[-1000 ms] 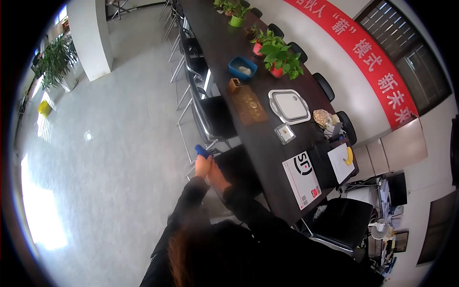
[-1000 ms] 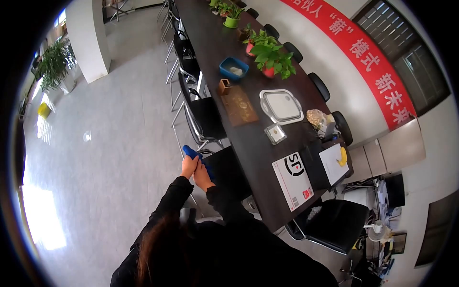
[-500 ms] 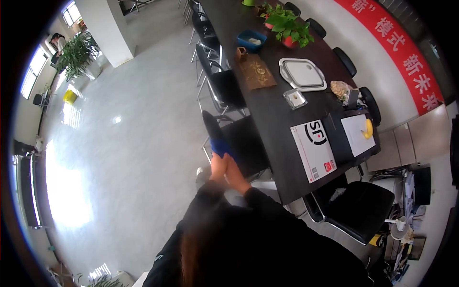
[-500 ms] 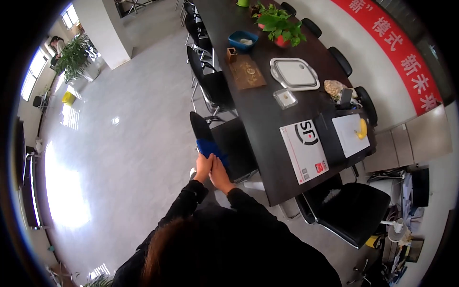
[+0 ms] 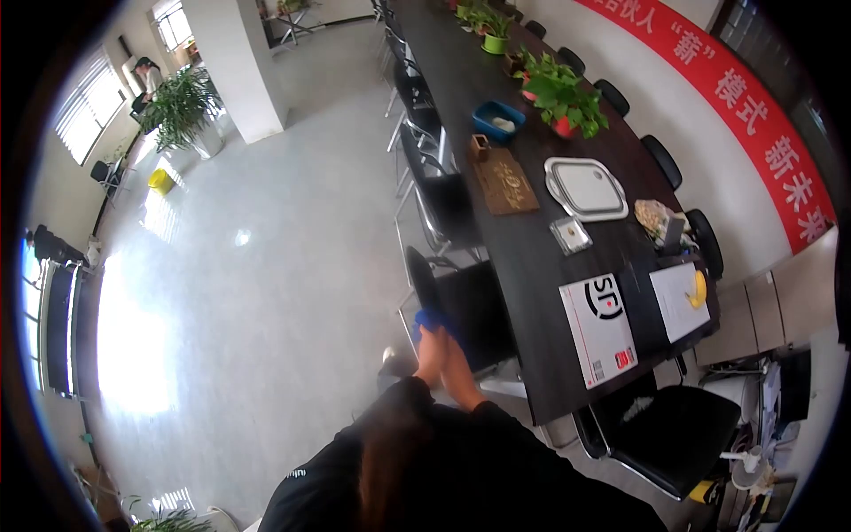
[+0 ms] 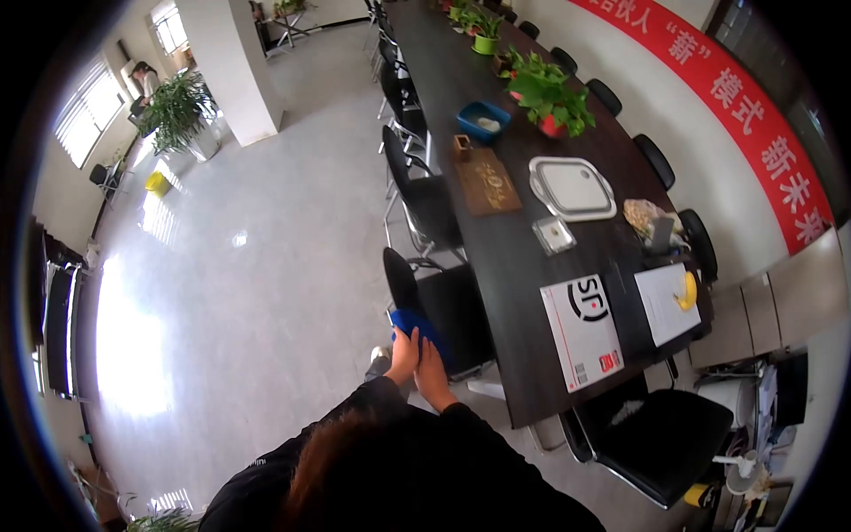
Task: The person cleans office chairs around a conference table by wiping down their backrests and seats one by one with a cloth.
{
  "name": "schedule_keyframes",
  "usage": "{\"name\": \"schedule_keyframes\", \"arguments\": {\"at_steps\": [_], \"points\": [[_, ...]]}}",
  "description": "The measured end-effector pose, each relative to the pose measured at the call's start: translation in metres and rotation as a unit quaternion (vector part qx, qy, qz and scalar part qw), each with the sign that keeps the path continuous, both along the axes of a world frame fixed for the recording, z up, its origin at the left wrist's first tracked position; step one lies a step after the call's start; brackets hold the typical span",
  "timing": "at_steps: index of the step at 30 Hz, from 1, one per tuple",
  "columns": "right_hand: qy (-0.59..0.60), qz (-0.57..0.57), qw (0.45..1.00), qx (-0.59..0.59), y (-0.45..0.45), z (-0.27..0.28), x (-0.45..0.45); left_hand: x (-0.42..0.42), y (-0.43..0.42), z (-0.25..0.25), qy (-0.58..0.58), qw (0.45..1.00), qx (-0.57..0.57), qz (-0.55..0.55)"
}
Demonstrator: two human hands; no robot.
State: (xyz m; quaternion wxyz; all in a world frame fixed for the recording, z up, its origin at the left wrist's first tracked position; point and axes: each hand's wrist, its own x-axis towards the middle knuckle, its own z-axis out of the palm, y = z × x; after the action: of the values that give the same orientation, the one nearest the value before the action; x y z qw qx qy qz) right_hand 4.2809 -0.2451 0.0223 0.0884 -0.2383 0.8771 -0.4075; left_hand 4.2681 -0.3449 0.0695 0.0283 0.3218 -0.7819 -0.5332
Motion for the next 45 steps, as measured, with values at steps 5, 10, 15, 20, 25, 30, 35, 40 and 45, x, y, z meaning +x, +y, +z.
{"name": "schedule_keyframes", "arguments": {"at_steps": [5,10,15,20,25,30,35,40,45], "points": [[0.067,0.044,0.995,0.054,-0.054,0.020,-0.052,-0.046,-0.047,0.014,0.018,0.999,0.029,-0.026],[0.093,0.062,0.992,0.059,-0.104,0.018,-0.116,-0.115,-0.099,-0.024,0.027,0.998,-0.015,-0.049],[0.051,0.054,0.997,0.013,-0.136,-0.004,-0.162,-0.155,-0.124,-0.033,0.068,0.994,-0.063,-0.063],[0.009,0.011,0.999,0.050,-0.143,0.014,-0.160,-0.164,-0.131,-0.034,0.035,0.993,-0.054,-0.096],[-0.001,-0.006,0.998,0.064,-0.137,0.023,-0.148,-0.154,-0.127,-0.026,0.058,0.993,-0.068,-0.072],[0.016,0.048,0.998,0.035,-0.118,0.001,-0.135,-0.132,-0.116,-0.022,0.054,0.995,-0.060,-0.057],[0.078,0.121,0.987,0.074,-0.080,0.012,-0.091,-0.083,-0.079,-0.008,0.033,0.999,-0.024,-0.031],[0.056,0.124,0.989,0.058,-0.042,0.027,-0.038,-0.029,-0.038,-0.007,0.004,1.000,-0.019,0.001],[-0.007,0.081,0.997,0.017,-0.005,0.051,-0.010,-0.004,-0.004,-0.033,-0.008,1.000,-0.007,0.015]]}}
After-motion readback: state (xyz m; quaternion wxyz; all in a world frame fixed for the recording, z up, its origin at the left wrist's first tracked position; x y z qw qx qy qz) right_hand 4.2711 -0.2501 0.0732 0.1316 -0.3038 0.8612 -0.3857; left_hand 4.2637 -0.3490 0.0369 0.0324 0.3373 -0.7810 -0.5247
